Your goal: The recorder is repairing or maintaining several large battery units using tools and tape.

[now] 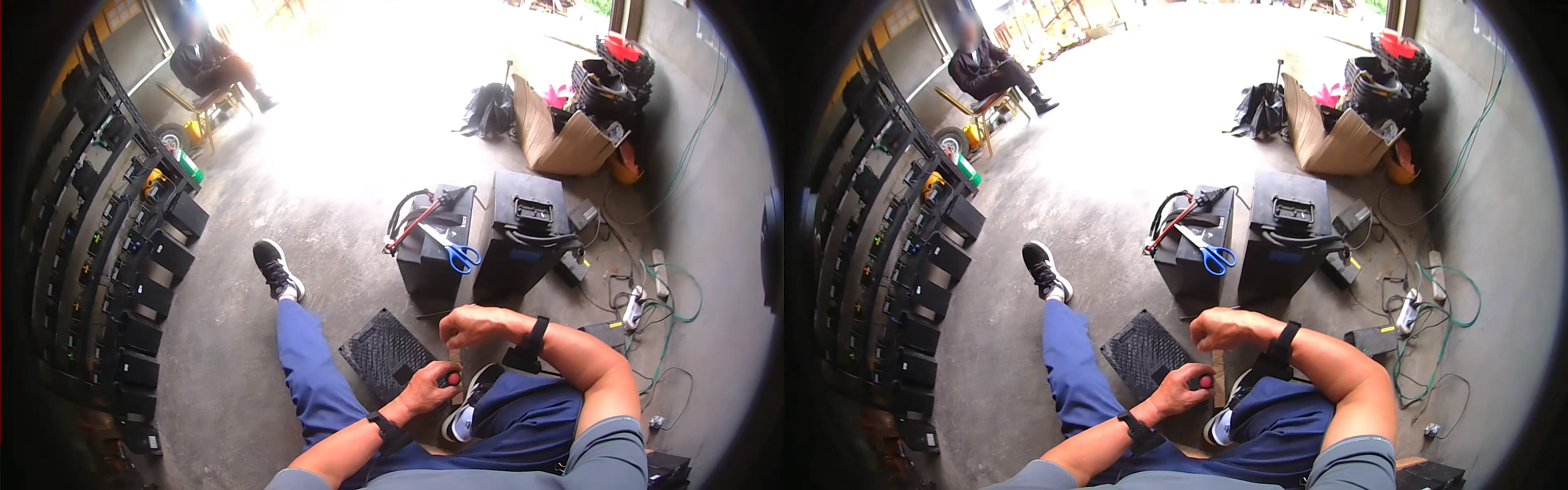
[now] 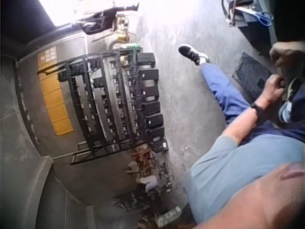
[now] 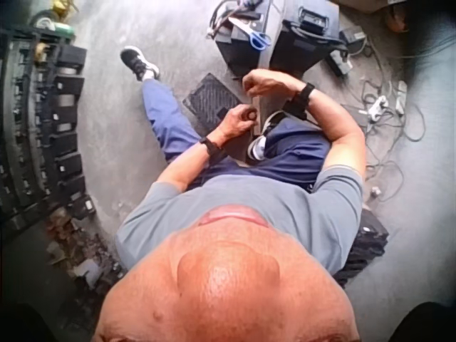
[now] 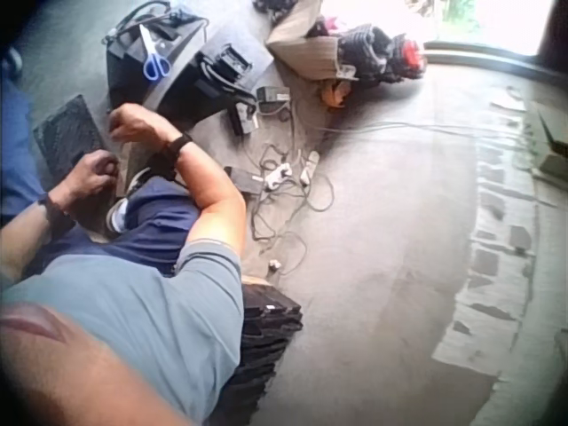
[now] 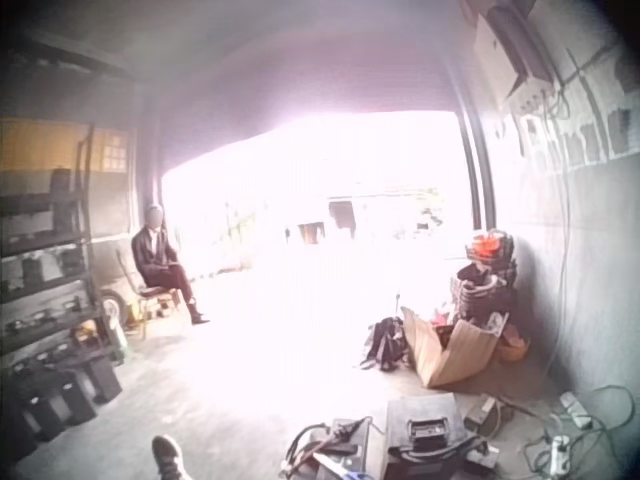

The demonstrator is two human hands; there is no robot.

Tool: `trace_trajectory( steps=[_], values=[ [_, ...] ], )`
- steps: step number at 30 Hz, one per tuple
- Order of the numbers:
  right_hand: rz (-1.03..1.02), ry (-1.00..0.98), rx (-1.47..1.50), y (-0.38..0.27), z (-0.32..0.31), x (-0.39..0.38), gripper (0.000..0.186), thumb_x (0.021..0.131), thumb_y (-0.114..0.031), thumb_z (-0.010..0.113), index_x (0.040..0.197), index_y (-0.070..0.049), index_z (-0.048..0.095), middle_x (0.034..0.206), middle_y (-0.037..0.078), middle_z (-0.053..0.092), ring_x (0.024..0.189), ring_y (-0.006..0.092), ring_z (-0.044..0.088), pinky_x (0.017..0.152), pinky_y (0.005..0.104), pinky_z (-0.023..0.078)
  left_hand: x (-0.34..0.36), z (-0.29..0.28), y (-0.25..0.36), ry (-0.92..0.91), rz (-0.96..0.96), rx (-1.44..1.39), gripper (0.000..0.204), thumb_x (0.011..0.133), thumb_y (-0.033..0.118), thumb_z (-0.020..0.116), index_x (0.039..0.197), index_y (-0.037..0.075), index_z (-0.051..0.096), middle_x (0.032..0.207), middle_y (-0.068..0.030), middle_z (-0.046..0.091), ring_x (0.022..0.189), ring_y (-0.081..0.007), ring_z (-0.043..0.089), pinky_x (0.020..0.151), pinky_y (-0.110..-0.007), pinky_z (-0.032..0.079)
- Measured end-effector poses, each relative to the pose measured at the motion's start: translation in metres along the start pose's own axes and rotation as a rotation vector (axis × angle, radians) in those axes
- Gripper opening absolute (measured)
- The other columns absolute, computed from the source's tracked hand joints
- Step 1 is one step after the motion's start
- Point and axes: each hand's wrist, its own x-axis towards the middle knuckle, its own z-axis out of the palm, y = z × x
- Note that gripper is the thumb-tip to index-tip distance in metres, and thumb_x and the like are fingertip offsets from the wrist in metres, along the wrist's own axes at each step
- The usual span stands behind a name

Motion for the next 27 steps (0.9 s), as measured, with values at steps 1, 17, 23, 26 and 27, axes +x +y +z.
trace_trajectory(
  steps=[1, 17, 23, 26, 27],
  values=[
    [-0.022, -0.031, -0.050, -0.005, 0.001, -0.004, 0.027, 0.078, -0.019, 0.065, 0.099, -0.002, 0.070, 0.092, 0.014, 0.072, 0.087, 0.0284, 0.069, 0.076, 0.0389, 0.053, 0.001, 0.001, -0.002, -0.014, -0.035, -0.027, 0.040, 0.078, 0.021, 0.080, 0.112, 0.005, 0.066, 0.105, -0.0124, 0.068, 0.100, -0.0245, 0.066, 0.089, -0.035, 0.051],
    [-0.360, -0.024, -0.532, -0.011, 0.062, -0.024, 0.026, 0.085, -0.023, 0.064, 0.104, -0.005, 0.062, 0.089, 0.016, 0.060, 0.082, 0.0348, 0.066, 0.067, 0.0437, 0.054, 0.002, 0.012, -0.031, -0.180, -0.255, -0.489, 0.031, 0.082, 0.009, 0.078, 0.111, 0.006, 0.066, 0.099, 0.0003, 0.069, 0.093, -0.0081, 0.060, 0.085, -0.029, 0.050],
    [-0.042, -0.111, -0.685, -0.044, 0.057, -0.019, 0.024, 0.074, -0.027, 0.071, 0.085, -0.005, 0.071, 0.082, 0.018, 0.070, 0.076, 0.0352, 0.070, 0.066, 0.0432, 0.056, -0.006, 0.021, -0.027, -0.058, -0.260, -0.226, 0.035, 0.080, 0.017, 0.081, 0.110, 0.004, 0.066, 0.102, -0.0058, 0.071, 0.097, -0.0130, 0.063, 0.088, -0.031, 0.050],
    [-0.339, 0.152, -0.505, -0.020, 0.066, -0.022, 0.024, 0.073, -0.028, 0.072, 0.080, -0.005, 0.072, 0.073, 0.017, 0.069, 0.073, 0.0341, 0.070, 0.064, 0.0435, 0.056, 0.001, 0.016, -0.016, -0.105, -0.341, -0.198, 0.035, 0.079, 0.022, 0.082, 0.106, 0.004, 0.069, 0.101, -0.0083, 0.072, 0.097, -0.0148, 0.065, 0.086, -0.033, 0.050],
    [-0.344, 0.151, -0.502, -0.022, 0.065, -0.020, 0.024, 0.073, -0.028, 0.072, 0.080, -0.005, 0.072, 0.073, 0.017, 0.069, 0.073, 0.0341, 0.070, 0.064, 0.0435, 0.056, 0.002, 0.012, -0.012, -0.159, -0.335, -0.192, 0.038, 0.079, 0.020, 0.082, 0.109, 0.003, 0.066, 0.104, -0.0084, 0.071, 0.098, -0.0152, 0.064, 0.087, -0.033, 0.051]
  ],
)
